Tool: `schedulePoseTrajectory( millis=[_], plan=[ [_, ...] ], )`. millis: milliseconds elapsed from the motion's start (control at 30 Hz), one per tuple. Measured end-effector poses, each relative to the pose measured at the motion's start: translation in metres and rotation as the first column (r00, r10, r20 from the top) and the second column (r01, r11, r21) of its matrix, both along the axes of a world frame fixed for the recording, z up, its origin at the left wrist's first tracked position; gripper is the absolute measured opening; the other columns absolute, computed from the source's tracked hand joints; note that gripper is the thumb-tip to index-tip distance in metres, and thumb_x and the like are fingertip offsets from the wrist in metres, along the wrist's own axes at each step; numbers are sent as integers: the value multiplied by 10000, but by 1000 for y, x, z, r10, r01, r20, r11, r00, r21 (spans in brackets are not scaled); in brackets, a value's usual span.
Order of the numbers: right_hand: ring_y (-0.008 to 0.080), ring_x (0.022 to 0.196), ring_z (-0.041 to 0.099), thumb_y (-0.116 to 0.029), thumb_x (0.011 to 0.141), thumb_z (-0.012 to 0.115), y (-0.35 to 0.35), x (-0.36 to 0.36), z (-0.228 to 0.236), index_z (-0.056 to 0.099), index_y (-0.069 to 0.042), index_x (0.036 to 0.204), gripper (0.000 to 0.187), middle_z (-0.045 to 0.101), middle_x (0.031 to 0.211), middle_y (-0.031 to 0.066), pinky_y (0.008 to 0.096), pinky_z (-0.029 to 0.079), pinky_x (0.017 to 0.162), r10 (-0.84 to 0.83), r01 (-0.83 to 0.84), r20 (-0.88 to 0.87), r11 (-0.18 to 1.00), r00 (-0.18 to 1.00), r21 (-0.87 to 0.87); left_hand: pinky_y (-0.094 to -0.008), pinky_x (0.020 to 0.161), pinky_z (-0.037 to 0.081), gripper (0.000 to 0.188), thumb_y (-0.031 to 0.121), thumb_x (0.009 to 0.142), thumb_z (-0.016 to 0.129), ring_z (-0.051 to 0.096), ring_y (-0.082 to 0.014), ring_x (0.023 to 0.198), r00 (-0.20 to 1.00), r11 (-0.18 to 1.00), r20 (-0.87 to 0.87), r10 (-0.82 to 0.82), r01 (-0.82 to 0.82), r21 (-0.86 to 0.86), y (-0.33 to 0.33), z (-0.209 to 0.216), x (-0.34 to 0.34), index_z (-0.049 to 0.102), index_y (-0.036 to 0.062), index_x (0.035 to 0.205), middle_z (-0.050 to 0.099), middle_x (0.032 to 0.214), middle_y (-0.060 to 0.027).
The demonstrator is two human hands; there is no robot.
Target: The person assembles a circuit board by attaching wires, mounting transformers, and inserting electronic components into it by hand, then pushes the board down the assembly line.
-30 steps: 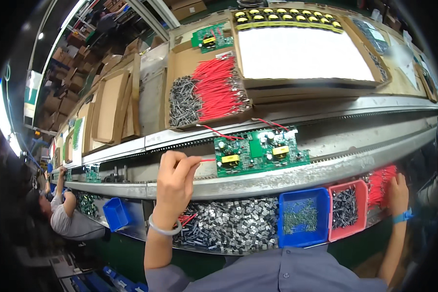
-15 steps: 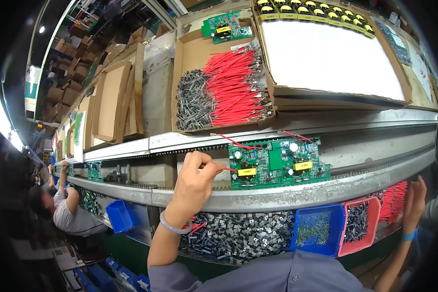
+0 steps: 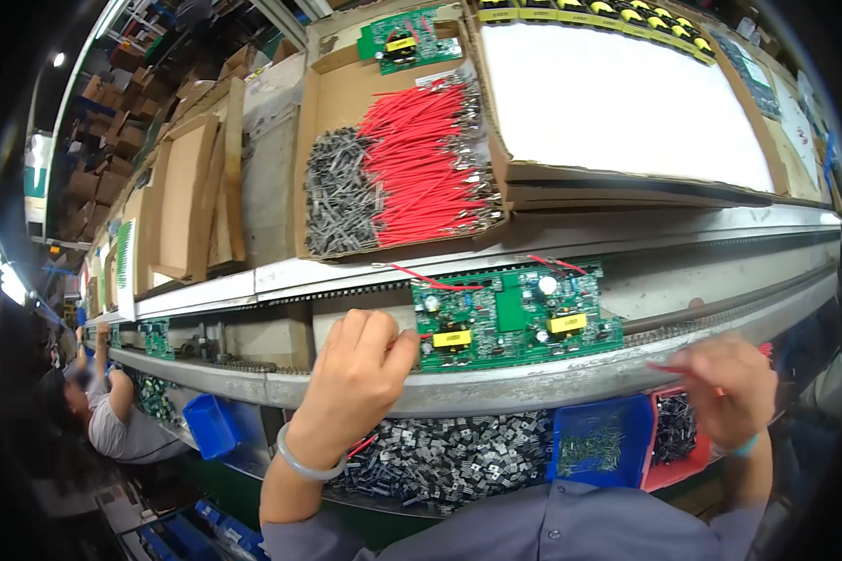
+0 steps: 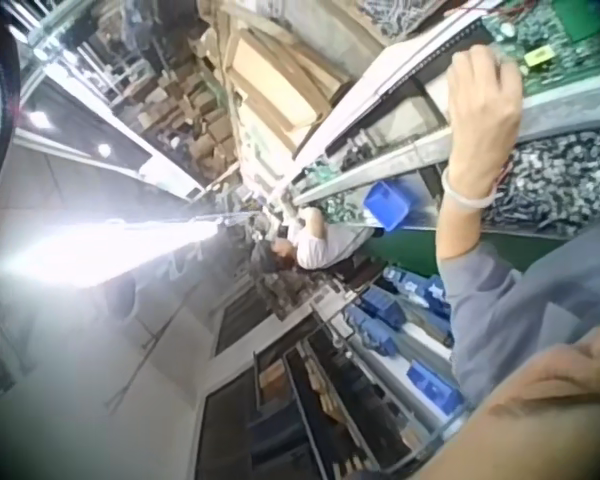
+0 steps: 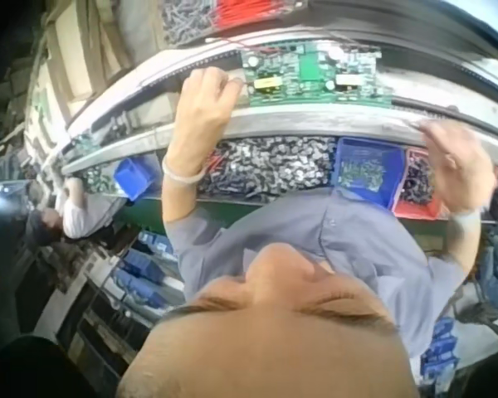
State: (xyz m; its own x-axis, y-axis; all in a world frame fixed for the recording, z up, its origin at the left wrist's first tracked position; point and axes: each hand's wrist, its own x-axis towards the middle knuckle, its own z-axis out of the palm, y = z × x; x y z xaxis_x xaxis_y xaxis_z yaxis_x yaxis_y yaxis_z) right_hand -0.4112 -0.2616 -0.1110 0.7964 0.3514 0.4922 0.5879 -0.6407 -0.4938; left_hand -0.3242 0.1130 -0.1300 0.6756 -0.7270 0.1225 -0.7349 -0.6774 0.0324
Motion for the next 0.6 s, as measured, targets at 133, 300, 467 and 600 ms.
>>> schedulePoseTrajectory(
  millis=[133, 300, 467, 600],
  plan=[
    [263, 739, 716, 41, 776, 823, 40, 36, -11, 698, -46, 1070, 331, 733, 897, 106, 361, 565, 633, 90, -83, -38, 984, 995, 158, -383, 725, 449, 100, 90, 790, 716, 530, -246, 835, 999, 999, 27, -29, 29, -24, -6, -6, 9, 650, 63, 861, 504, 867, -71],
    [290, 714, 684, 44, 767, 811, 55, 64, -40, 690, -20, 1001, 271, 701, 844, 109, 382, 553, 626, 89, -83, -51, 989, 995, 122, -386, 740, 472, 545, -34, 792, 707, 590, -266, 835, 994, 963, -110, -7, -23, -268, 2, -32, 10, 666, 43, 1330, 612, 958, -88],
    [298, 705, 670, 22, 762, 810, 62, 71, -51, 691, -17, 981, 252, 679, 818, 118, 397, 547, 625, 97, -84, -105, 988, 990, 128, -367, 835, 535, 872, -90, 869, 753, 645, -247, 894, 952, 791, -301, 52, -223, -570, 12, -62, -14, 275, -23, 1595, 671, 1056, -136],
    [299, 701, 666, 22, 760, 808, 61, 74, -57, 692, -19, 979, 252, 670, 810, 112, 404, 547, 630, 109, -99, -117, 991, 987, 89, -302, 933, 499, 752, -68, 974, 632, 635, -168, 997, 863, 696, -487, 134, -432, -574, 16, -65, -27, 219, -72, 1602, 658, 1090, -105]
  ],
)
